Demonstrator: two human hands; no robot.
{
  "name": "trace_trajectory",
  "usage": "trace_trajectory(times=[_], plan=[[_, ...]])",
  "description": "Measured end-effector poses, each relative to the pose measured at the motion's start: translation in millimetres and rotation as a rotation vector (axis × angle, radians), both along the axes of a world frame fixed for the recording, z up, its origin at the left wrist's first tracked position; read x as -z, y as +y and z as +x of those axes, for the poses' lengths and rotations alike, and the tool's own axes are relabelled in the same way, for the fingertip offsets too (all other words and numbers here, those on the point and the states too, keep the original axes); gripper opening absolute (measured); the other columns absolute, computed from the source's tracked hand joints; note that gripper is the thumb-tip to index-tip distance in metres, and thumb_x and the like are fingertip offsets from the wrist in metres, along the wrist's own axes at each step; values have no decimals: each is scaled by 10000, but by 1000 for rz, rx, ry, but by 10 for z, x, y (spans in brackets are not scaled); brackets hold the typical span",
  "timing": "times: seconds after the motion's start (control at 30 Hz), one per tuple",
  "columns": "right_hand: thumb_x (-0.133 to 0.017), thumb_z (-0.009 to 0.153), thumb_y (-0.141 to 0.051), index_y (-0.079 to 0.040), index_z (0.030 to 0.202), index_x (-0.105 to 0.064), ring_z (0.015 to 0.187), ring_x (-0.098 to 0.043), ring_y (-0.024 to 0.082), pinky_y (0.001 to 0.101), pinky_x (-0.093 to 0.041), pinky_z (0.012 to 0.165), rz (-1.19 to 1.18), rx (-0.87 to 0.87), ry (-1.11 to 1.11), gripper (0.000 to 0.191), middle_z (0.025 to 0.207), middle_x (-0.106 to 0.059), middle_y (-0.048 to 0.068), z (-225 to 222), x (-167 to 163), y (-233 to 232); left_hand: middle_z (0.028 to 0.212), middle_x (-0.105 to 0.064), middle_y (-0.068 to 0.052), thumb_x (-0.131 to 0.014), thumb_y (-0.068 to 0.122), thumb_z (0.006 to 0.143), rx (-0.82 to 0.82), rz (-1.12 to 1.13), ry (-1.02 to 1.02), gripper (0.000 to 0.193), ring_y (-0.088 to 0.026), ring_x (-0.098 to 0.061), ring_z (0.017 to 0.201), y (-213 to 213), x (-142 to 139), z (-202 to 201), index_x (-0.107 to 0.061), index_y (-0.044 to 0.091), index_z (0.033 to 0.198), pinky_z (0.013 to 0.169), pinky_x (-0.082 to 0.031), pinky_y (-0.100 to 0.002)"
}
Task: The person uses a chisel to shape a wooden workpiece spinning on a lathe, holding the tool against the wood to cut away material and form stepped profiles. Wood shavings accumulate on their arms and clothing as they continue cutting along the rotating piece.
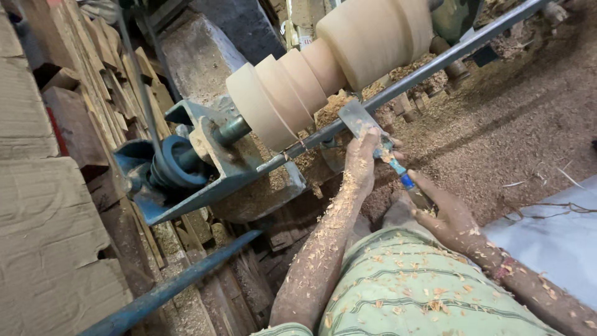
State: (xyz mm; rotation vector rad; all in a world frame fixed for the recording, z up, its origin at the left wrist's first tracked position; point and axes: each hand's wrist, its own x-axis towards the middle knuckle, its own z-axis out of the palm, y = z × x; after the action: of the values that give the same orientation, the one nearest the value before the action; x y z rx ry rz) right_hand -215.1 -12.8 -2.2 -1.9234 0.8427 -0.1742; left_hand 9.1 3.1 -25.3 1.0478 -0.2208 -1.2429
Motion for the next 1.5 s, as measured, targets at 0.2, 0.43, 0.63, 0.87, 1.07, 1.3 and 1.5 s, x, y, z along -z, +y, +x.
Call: trace_trajectory(times=[0.2,0.43,0.63,0.87,1.07,1.3,1.5], plan=[[-720,822,-265,-268,1588,-341,1275,-613,358,449,-491,1033,40,60,79,854,1470,-563,174,6,-37,87,915,-712,-163,-485,279,1105,34,35,-44,296,-250,-727,744,-20,-17,-41,-570,-5,1101,707,-630,-382],[-700,826,-289,-279,1586,-362,1215,-660,338,435,-507,1014,69,114,161,832,1461,-596,153,-103,-134,-216,925,-693,-162,-503,228,1104,-33,-18,1,264,-239,-719,748,-380,133,-217,-574,-25,1093,666,-624,-364],[-695,829,-267,-229,1582,-376,1227,-634,354,452,-487,1014,28,70,95,819,1440,-601,167,-30,-208,-288,889,-686,-148,-498,216,1085,-98,-3,-22,230,-240,-692,677,-494,181,-220,-556,-7,1092,568,-593,-334],[-691,847,-292,-305,1678,-334,1123,-694,323,426,-546,987,142,114,257,904,1272,-713,165,-17,-135,-254,930,-646,-117,-511,237,1098,-128,-13,-64,270,-212,-693,739,-488,132,-214,-562,-19,1166,578,-606,-324],[-713,815,-297,-265,1612,-330,1253,-618,348,429,-483,1026,85,146,140,884,1481,-564,186,85,-53,-101,914,-664,-114,-534,213,1083,-99,39,-38,275,-196,-694,757,-422,54,-115,-593,-26,1205,605,-616,-315],[-713,811,-276,-225,1590,-349,1304,-597,346,441,-480,1042,57,175,43,861,1515,-537,161,145,2,20,912,-692,-104,-527,229,1081,-94,21,-85,280,-185,-686,748,-339,50,-75,-599,-10,1207,587,-594,-301],[-696,839,-272,-206,1572,-384,1288,-604,375,449,-470,1064,-39,37,-21,800,1535,-531,170,207,-26,25,897,-640,-65,-532,232,1058,-132,19,4,231,-205,-712,750,-183,87,47,-573,17,1131,590,-613,-330]])
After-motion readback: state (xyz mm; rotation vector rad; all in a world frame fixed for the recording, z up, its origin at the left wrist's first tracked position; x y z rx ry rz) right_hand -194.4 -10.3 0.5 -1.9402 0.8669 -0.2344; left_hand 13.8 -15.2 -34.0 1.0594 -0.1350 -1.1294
